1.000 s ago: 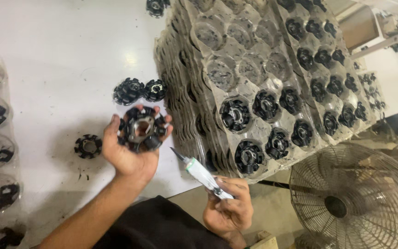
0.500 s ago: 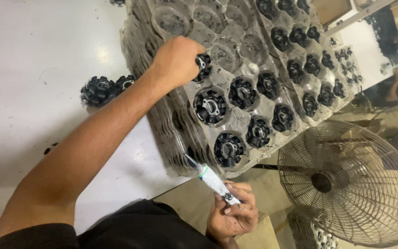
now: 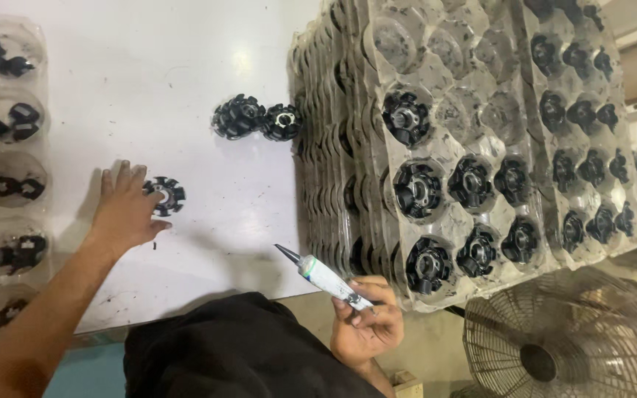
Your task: The person picks small black plastic components from molded trays on the workbench, applies adhesive to them with a glue tube, and places the treated parts into stacked molded trays. The person occasionally reaches across the table to gather more parts.
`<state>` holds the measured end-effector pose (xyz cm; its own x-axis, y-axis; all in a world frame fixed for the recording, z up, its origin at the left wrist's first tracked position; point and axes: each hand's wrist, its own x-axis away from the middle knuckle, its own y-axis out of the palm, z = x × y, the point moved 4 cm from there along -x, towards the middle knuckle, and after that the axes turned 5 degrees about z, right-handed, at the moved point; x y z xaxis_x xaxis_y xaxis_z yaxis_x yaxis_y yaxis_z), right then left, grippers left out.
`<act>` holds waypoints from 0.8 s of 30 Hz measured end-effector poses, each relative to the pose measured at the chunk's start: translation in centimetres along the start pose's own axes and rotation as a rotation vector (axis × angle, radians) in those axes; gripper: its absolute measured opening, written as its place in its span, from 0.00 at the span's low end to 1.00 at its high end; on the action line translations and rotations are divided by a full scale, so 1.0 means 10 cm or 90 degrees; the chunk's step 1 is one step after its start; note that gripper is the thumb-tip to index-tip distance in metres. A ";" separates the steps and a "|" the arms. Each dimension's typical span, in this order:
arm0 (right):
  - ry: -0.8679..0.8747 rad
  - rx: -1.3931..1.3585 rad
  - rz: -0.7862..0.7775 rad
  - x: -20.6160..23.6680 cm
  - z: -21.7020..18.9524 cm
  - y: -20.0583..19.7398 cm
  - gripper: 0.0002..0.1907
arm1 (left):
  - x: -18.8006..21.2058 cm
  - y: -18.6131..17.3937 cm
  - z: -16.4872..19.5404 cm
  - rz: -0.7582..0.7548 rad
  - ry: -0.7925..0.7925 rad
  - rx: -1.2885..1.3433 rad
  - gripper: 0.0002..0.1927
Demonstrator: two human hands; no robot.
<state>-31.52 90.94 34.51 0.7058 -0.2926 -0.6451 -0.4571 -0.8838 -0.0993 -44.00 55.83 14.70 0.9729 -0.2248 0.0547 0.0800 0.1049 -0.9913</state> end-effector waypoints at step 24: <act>0.044 -0.160 -0.074 -0.14 -0.25 0.55 0.20 | 0.42 -2.28 0.84 0.367 0.168 1.664 0.29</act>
<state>-33.68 85.58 36.82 0.7849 -0.2002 -0.5863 -0.2280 -0.9733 0.0271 -39.93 60.61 38.50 0.9686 0.1699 -0.1815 0.1157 0.3384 0.9339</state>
